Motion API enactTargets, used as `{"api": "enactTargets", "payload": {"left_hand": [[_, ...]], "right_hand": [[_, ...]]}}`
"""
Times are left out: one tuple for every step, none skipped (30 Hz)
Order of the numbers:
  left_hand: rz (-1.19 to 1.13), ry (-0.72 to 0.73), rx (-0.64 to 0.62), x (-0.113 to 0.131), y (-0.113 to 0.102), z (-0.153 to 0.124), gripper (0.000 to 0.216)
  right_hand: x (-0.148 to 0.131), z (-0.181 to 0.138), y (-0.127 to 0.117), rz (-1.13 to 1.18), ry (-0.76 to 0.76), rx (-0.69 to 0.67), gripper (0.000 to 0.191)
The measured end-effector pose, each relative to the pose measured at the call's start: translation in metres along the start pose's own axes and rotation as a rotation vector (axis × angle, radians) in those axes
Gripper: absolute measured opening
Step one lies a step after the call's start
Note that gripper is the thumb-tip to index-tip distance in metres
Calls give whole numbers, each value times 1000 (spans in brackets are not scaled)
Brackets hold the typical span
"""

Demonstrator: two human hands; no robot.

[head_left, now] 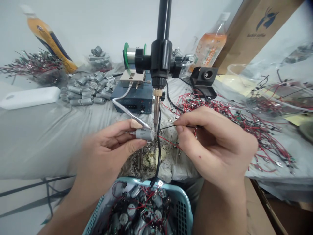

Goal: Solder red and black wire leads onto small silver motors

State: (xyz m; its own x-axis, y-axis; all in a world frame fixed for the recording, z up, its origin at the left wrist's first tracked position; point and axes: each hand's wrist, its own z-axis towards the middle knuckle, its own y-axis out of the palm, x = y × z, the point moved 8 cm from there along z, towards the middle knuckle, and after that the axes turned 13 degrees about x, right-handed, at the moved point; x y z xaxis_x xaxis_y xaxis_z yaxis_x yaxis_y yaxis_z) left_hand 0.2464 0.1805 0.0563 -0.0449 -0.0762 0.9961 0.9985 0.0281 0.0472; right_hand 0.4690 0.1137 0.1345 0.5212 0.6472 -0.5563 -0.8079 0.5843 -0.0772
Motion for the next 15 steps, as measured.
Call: {"api": "enactTargets", "payload": {"left_hand": [[-2, -1, -2, 0, 0, 0, 31], [-1, -3, -3, 0, 0, 0, 31], [0, -2, -2, 0, -1, 0, 31], [-2, 1, -1, 0, -1, 1, 32], [-5, 4, 0, 0, -1, 1, 32], [-12, 7, 2, 1, -1, 1, 32], [-17, 9, 1, 1, 0, 1, 33], [-18, 8, -1, 0, 0, 1, 33], [-14, 6, -4, 0, 1, 0, 33], [-8, 4, -5, -1, 1, 0, 33], [-4, 4, -3, -1, 1, -1, 32], [-8, 8, 4, -1, 0, -1, 33], [-17, 14, 10, -1, -1, -1, 33], [-26, 18, 13, -1, -1, -1, 33], [-32, 21, 10, 0, 0, -1, 34]], "right_hand": [[0, 0, 0, 2, -1, -1, 19], [0, 0, 0, 5, -1, -2, 19], [0, 0, 0, 7, -2, -4, 19], [0, 0, 0, 8, -4, -8, 19], [0, 0, 1, 9, -4, -13, 19], [0, -1, 1, 9, -3, -16, 19], [0, -1, 1, 8, -1, -17, 19], [0, -1, 1, 9, -1, -14, 19], [0, -1, 1, 11, -1, -12, 19], [-1, -1, 1, 13, -1, -8, 19], [-1, -1, 1, 15, -2, -8, 19], [-1, -1, 1, 17, -1, -11, 18], [0, -1, 1, 19, 0, -15, 18], [0, -1, 2, 20, 2, -20, 18], [0, -1, 2, 20, 3, -25, 18]]}}
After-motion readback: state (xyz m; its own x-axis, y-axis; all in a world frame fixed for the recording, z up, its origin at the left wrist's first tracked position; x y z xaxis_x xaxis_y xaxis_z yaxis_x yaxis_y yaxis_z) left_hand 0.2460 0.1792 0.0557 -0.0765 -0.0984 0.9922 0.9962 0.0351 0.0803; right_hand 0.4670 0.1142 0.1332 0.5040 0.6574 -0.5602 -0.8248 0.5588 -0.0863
